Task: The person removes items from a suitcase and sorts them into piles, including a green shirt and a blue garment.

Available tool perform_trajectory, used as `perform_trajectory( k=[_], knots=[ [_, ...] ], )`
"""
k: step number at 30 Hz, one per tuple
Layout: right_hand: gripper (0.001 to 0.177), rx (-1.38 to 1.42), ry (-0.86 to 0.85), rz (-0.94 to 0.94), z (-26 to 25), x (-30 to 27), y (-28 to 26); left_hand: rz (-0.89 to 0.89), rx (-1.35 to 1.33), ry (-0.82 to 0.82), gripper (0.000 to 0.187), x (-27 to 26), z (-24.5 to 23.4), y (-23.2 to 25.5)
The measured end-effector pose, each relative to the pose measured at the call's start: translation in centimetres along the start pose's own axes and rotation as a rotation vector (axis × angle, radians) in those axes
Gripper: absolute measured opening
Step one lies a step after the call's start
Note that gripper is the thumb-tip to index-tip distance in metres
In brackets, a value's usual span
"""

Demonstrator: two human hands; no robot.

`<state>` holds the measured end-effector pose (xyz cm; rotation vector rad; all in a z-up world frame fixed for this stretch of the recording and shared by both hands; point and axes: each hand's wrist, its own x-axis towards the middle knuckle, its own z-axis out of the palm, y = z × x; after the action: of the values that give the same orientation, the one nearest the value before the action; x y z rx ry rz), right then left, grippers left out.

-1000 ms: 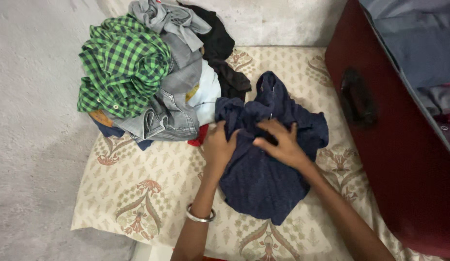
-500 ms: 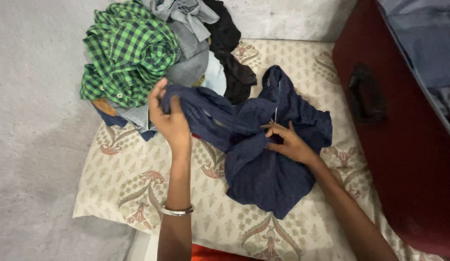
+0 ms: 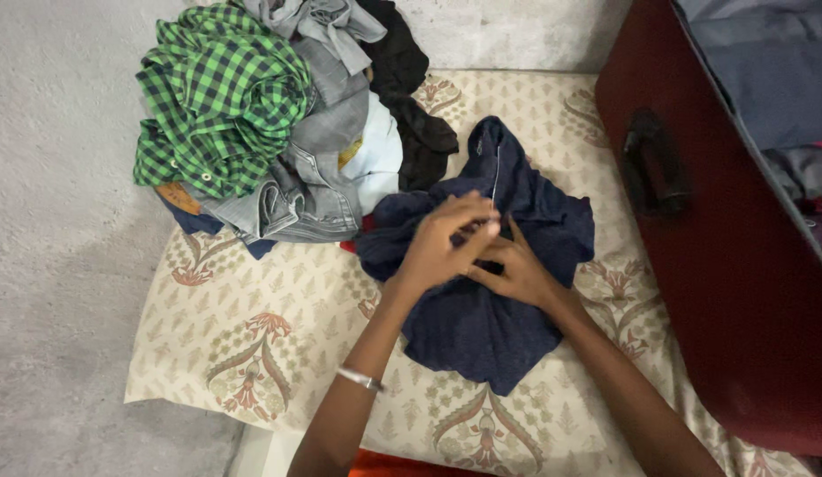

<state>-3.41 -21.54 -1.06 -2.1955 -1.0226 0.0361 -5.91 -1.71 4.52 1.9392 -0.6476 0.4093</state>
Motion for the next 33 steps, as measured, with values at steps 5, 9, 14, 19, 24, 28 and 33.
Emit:
perform_trajectory(
  k=[5, 9, 14, 19, 24, 28, 33],
  knots=[
    [0.033, 0.003, 0.061, -0.098, -0.6, -0.1, -0.8, -0.113, 0.424, 0.195, 0.066, 2.9, -0.1, -4.2],
    [0.031, 0.030, 0.110, -0.053, -0.3, 0.1, -1.3, -0.328, 0.557, 0.159, 0.050, 1.8, 0.9, -5.8],
    [0.032, 0.095, 0.277, 0.045, 0.1, 0.4, -1.1, -0.204, 0.343, 0.602, 0.044, 1.3, 1.1, -6.5],
    [0.032, 0.087, 0.318, 0.033, 1.1, 0.7, 0.6, 0.103, 0.191, 0.254, 0.040, 0.8, 0.5, -3.0],
    [0.022, -0.008, 0.309, 0.007, 1.6, 0.6, 1.5, -0.114, 0.020, 0.245, 0.037, 1.6, 1.5, -2.5],
    [0.028, 0.001, 0.321, -0.003, 1.1, 0.7, 0.6, -0.404, 0.144, 0.287, 0.054, 3.6, 1.9, -5.1],
    [0.017, -0.038, 0.383, 0.029, 1.0, 0.4, 0.2, -0.416, 0.360, 0.084, 0.061, 3.0, 3.3, -7.4]
  ],
)
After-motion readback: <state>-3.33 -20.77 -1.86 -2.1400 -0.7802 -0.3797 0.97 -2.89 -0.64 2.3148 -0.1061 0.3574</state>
